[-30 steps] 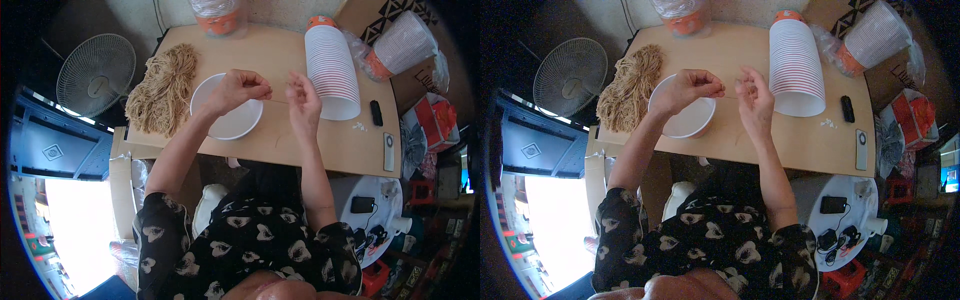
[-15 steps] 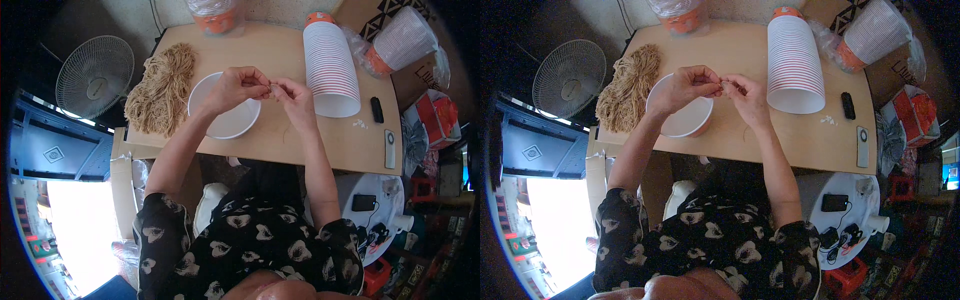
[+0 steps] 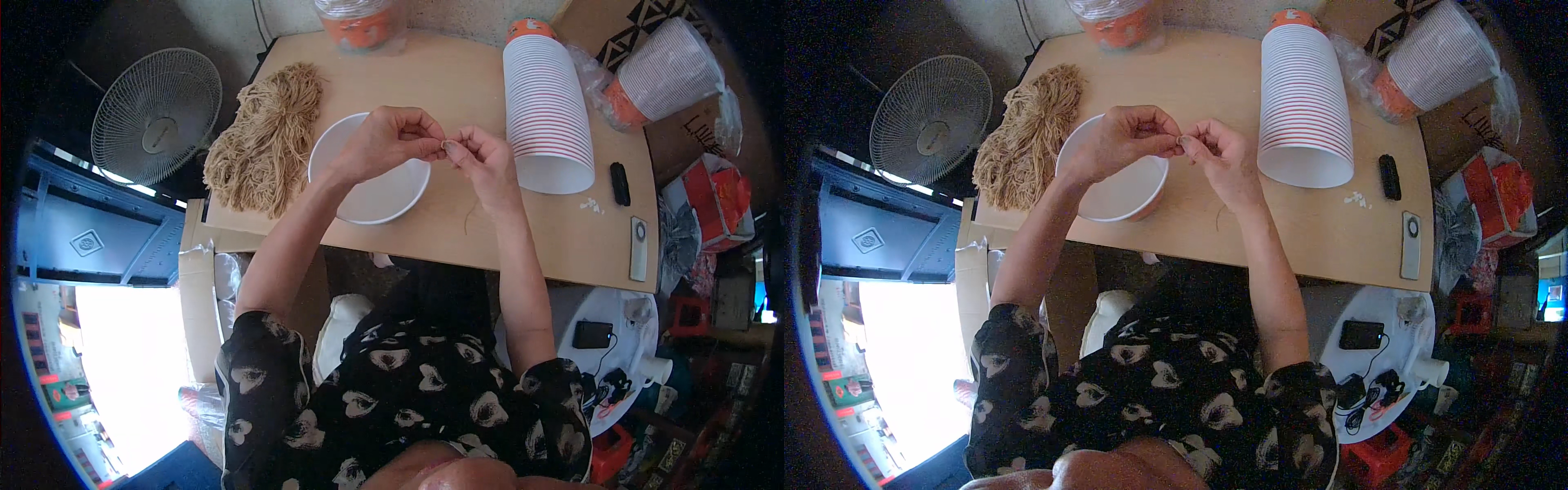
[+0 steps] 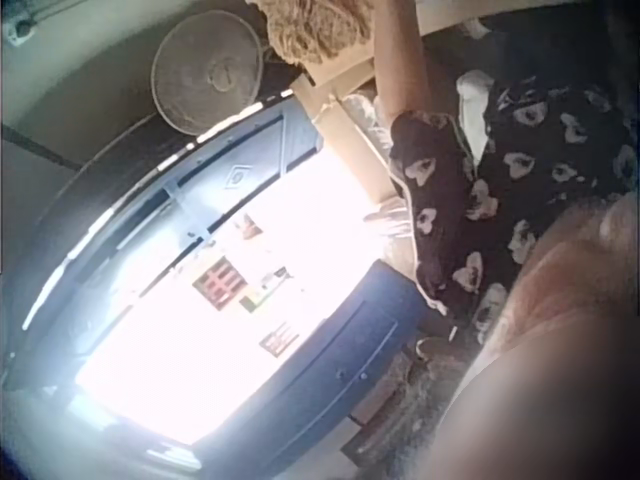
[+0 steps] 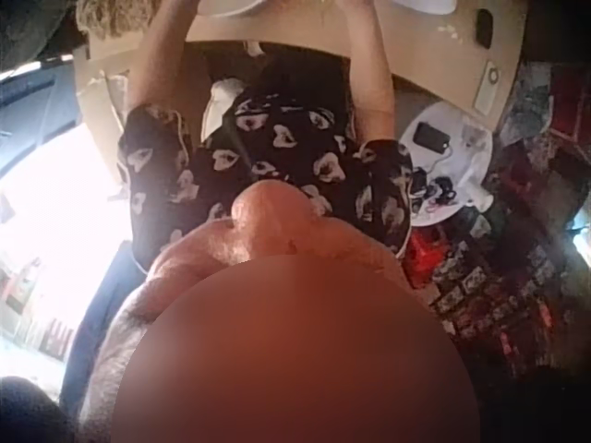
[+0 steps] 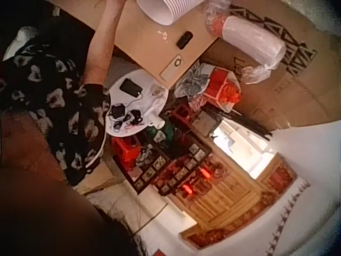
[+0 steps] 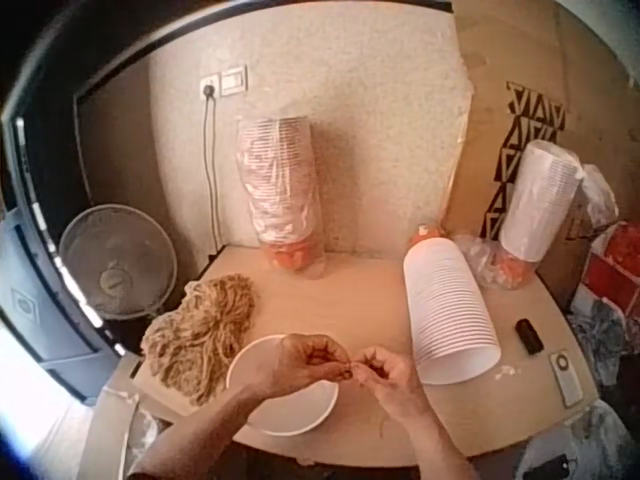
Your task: Assemble paper bowls by attaching string handles through pre-cut holes.
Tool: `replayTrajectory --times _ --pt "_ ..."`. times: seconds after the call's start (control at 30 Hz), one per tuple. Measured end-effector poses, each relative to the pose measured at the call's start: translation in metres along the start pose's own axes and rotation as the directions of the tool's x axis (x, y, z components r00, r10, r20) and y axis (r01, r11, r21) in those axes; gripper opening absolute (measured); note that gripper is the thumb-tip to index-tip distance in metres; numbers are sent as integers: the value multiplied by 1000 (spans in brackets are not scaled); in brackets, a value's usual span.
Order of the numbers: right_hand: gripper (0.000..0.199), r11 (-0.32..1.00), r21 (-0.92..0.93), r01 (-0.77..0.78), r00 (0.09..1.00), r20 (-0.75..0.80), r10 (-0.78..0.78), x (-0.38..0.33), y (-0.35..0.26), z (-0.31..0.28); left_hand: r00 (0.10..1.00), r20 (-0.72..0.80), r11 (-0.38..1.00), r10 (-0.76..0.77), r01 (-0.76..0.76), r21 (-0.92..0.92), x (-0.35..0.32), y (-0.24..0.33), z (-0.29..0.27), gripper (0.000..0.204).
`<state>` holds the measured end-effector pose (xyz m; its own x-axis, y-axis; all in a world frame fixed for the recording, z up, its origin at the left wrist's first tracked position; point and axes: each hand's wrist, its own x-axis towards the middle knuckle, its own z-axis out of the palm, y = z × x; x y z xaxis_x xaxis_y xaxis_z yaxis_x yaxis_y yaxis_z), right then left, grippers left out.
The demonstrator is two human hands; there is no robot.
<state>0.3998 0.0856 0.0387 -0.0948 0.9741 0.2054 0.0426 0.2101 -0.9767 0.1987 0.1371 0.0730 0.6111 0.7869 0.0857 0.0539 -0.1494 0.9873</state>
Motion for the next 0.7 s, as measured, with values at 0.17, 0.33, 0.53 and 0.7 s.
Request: replayTrajectory --times 0.17,0.33,0.53,0.7 --pt "12 998 52 -20 999 -25 21 -2 3 2 999 35 1000 -15 15 7 -2 1 -1 8" --pt "10 964 255 -71 992 -80 94 -5 10 7 999 41 999 -23 25 -26 -3 0 -1 8" --pt "16 922 376 -92 989 -72 128 -7 14 7 999 42 999 -21 22 -29 -4 0 -1 8" --pt "21 923 364 -128 987 -48 155 -9 2 5 999 39 999 -16 18 -30 -6 0 0 7"
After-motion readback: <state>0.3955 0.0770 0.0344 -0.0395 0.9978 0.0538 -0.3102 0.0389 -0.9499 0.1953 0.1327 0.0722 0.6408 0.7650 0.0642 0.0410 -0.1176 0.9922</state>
